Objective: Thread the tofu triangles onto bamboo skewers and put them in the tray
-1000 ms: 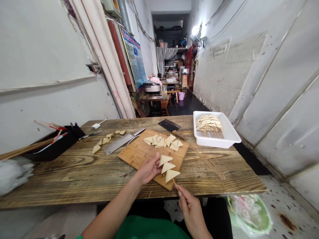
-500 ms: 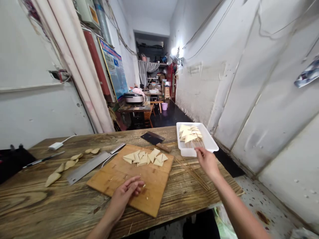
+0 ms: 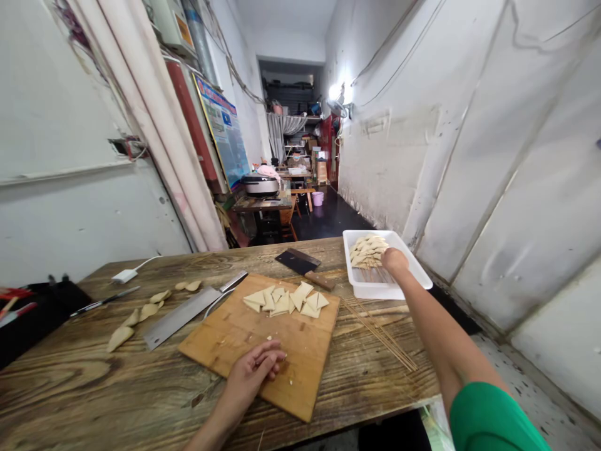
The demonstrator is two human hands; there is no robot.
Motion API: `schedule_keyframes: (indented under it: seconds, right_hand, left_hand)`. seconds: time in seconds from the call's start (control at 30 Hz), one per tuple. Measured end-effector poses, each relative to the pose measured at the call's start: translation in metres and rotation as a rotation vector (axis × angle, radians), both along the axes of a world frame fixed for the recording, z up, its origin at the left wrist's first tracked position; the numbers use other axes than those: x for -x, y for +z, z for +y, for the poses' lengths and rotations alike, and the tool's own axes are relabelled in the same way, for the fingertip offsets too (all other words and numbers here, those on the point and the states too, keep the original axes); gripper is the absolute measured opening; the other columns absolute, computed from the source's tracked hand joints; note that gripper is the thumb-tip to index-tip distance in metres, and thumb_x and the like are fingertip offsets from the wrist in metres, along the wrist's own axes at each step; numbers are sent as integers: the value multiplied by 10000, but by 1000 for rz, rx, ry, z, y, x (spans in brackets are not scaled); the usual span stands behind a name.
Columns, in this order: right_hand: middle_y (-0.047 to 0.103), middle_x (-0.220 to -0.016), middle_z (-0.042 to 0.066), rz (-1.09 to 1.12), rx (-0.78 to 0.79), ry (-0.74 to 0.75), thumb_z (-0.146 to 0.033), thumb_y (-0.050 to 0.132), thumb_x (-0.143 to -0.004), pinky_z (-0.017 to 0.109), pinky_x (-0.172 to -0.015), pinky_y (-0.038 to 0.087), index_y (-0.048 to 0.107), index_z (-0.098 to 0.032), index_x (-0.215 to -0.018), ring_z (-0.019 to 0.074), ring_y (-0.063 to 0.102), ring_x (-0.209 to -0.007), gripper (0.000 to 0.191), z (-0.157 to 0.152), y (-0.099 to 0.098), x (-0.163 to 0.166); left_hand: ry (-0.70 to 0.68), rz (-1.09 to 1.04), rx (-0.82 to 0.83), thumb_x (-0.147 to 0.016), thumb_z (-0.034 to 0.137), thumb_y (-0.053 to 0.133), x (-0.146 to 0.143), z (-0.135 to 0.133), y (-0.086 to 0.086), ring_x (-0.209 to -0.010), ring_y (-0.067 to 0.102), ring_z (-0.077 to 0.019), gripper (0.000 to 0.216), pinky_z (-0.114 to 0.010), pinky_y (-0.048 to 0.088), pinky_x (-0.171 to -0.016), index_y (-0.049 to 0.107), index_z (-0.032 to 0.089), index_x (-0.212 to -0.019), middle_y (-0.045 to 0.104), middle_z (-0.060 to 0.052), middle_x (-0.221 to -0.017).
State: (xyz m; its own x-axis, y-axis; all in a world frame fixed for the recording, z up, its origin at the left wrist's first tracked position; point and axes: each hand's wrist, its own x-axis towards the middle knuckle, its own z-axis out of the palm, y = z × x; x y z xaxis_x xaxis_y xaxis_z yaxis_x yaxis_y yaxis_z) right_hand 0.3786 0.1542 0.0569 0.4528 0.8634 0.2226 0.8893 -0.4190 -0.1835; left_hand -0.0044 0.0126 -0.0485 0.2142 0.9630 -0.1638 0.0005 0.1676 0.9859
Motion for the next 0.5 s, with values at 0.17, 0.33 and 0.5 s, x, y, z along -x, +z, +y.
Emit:
schedule_keyframes:
  seconds: [0.17,0.33,0.5]
  right_hand:
    - [602,-977,145,-158,-119,205,-306,347,-930,303,-748,405,605,-107,-925,223,559,-927,327,-78,-18,24]
    - [624,-768,47,-200,-43,451,-309,444,-875,228,-637,395,632,-191,-767,163,578,-724,246,-171,-81,53]
    - [587,-777,60,-239,-31,407,-175,449,-863,257,-682,400,605,-172,-761,181,547,-765,186,-186,-106,54]
  left_hand:
    - [-31,155,-58,-745,439,523,-3,-1,-1,-659,580,-151,494,-259,446,-570,531,85,-1089,654,-131,-912]
    - [-87,671,-531,-817,313,446,-15,31,15,-989,557,-202,371,-332,407,-884,564,140,-1124,613,-110,-1080]
    - [-149,1118,-800,-805,245,456,-43,84,37,-1131,457,-237,410,-360,311,-971,490,114,-1192,529,-148,-1197]
